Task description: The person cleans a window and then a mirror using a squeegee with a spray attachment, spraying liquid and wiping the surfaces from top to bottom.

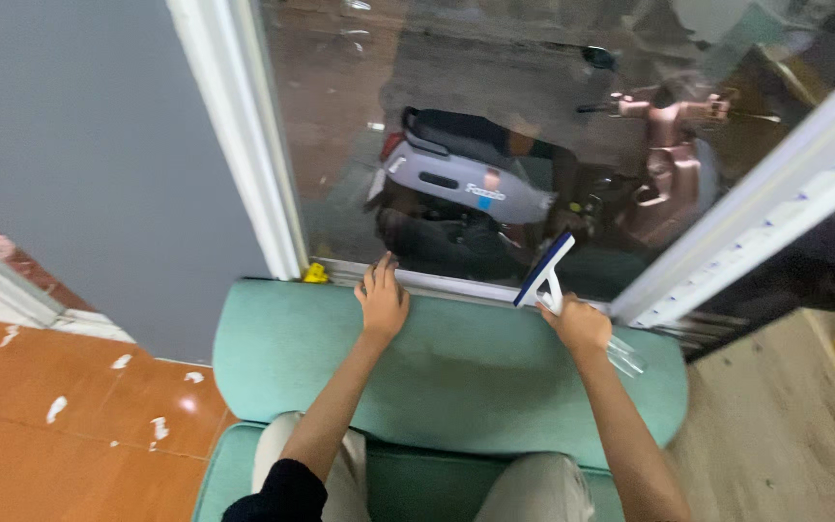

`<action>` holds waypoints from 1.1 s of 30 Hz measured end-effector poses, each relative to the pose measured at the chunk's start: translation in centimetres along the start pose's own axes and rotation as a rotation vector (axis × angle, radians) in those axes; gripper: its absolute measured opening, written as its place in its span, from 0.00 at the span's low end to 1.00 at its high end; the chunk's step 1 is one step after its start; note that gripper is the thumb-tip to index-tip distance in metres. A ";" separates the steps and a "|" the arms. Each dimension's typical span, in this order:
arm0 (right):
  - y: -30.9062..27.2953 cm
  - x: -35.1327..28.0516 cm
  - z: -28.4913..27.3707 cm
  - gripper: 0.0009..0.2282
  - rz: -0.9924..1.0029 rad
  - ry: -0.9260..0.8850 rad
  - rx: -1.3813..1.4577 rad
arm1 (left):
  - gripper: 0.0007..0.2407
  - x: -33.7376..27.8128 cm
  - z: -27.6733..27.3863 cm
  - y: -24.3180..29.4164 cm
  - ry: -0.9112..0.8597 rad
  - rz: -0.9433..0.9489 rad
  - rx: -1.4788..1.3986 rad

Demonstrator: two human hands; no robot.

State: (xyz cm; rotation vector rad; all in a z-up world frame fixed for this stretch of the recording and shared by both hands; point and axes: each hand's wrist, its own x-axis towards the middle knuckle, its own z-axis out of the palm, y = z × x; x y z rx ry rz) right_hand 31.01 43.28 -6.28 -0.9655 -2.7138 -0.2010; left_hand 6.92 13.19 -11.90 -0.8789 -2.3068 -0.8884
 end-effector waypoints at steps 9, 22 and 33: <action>-3.0 -0.3 -7.3 0.29 -0.056 0.120 0.163 | 0.07 0.1 2.6 4.3 0.040 0.051 -0.123; -13.8 6.5 -11.1 0.27 -0.340 0.308 0.148 | 0.06 0.4 1.5 2.5 0.243 0.060 -0.065; 7.6 1.1 -10.0 0.33 0.202 0.024 0.126 | 0.04 0.4 4.0 7.7 0.111 0.089 -0.154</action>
